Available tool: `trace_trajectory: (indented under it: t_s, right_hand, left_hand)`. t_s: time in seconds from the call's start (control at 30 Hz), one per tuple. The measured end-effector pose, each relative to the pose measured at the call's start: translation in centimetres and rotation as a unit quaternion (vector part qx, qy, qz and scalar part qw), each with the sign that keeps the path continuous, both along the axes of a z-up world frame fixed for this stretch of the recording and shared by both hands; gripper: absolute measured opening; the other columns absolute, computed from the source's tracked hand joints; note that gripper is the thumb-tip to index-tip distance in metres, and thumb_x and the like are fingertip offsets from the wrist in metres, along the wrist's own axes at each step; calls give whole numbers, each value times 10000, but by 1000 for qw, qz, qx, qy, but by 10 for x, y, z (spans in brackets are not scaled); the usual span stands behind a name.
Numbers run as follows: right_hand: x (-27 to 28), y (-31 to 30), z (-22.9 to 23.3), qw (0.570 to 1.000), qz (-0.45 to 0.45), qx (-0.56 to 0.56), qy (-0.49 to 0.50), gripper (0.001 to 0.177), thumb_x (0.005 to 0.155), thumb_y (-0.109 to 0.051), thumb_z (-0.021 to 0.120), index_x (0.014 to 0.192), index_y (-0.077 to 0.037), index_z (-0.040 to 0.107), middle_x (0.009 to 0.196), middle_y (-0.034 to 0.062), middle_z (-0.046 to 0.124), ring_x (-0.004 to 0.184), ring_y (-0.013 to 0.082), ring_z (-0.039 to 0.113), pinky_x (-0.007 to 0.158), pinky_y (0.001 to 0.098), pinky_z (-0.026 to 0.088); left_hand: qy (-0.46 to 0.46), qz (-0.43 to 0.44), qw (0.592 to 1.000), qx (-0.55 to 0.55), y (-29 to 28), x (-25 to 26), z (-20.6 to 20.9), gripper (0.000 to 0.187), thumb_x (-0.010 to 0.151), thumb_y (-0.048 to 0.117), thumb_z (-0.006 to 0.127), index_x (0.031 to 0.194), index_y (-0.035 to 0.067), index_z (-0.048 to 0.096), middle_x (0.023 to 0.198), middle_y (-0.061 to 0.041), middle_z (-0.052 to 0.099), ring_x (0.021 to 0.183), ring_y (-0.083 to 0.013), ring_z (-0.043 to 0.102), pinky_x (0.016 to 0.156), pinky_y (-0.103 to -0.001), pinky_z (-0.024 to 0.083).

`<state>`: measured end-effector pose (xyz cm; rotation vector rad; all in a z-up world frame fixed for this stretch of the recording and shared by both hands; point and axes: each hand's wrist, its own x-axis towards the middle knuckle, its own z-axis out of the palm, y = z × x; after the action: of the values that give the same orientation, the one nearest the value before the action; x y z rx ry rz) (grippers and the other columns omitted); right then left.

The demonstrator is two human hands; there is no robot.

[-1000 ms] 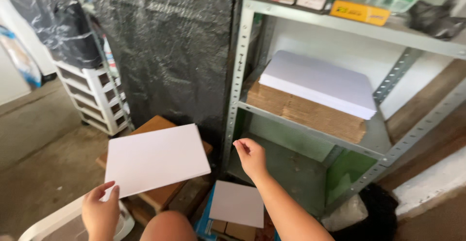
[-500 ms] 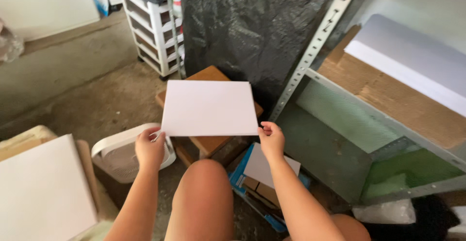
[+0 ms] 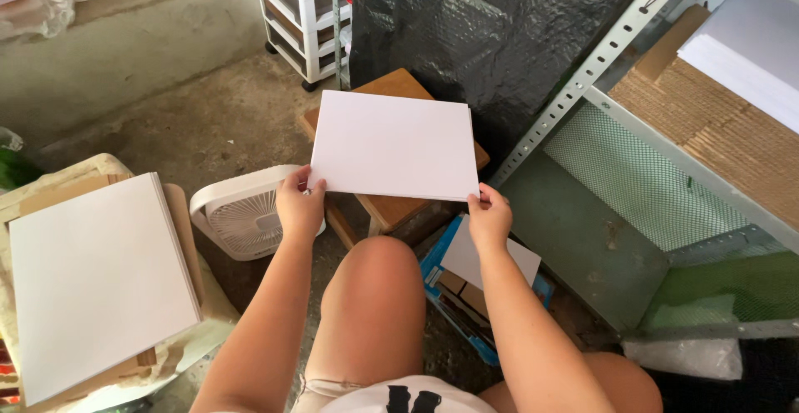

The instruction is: The person repeatedly picks up white rectangular sheets from a stack on a low stool and places them onto a shelf. The person handles the sheets by hand, stacking them one by one on top of a brown cardboard base on the shelf.

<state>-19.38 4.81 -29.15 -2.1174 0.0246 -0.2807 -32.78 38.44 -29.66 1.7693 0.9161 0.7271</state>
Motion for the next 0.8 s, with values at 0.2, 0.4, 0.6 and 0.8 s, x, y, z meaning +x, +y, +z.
trace_trajectory:
  t_s: [0.2,0.4,0.6,0.8]
  right_hand:
    - [13,-6,-18,999,-24,-44,-21,344,847,-220,849,1181,-158,796,964,45,680,864,197,724,797,295,592]
    - [5,1,-7,999,-26,-15,24,337,851,-210,837,1183,-166,792,966,34,692,870,163,714,812,281,582]
    - [-11,6,19,995,-14,77,60,340,890,-96,788,1225,-53,748,996,130,694,825,206,750,745,302,630]
    - [-25,11,41,991,-26,106,75,280,906,-107,789,1182,-70,762,992,131,729,819,223,775,735,307,645]
  left_hand:
    - [26,2,999,25,9,7,-9,487,794,245,891,1250,148,749,1086,-67,668,1024,-230,726,938,-348,598]
    - [65,-5,997,39,11,6,-7,476,797,268,901,1241,168,761,1065,-34,667,994,-196,731,923,-332,598]
    - [107,-7,992,71,11,8,-6,449,799,289,890,1211,155,776,1044,-42,670,993,-243,725,940,-366,583]
    - [130,-15,988,80,16,12,-10,442,793,326,885,1199,186,780,981,-27,693,977,-255,728,934,-384,584]
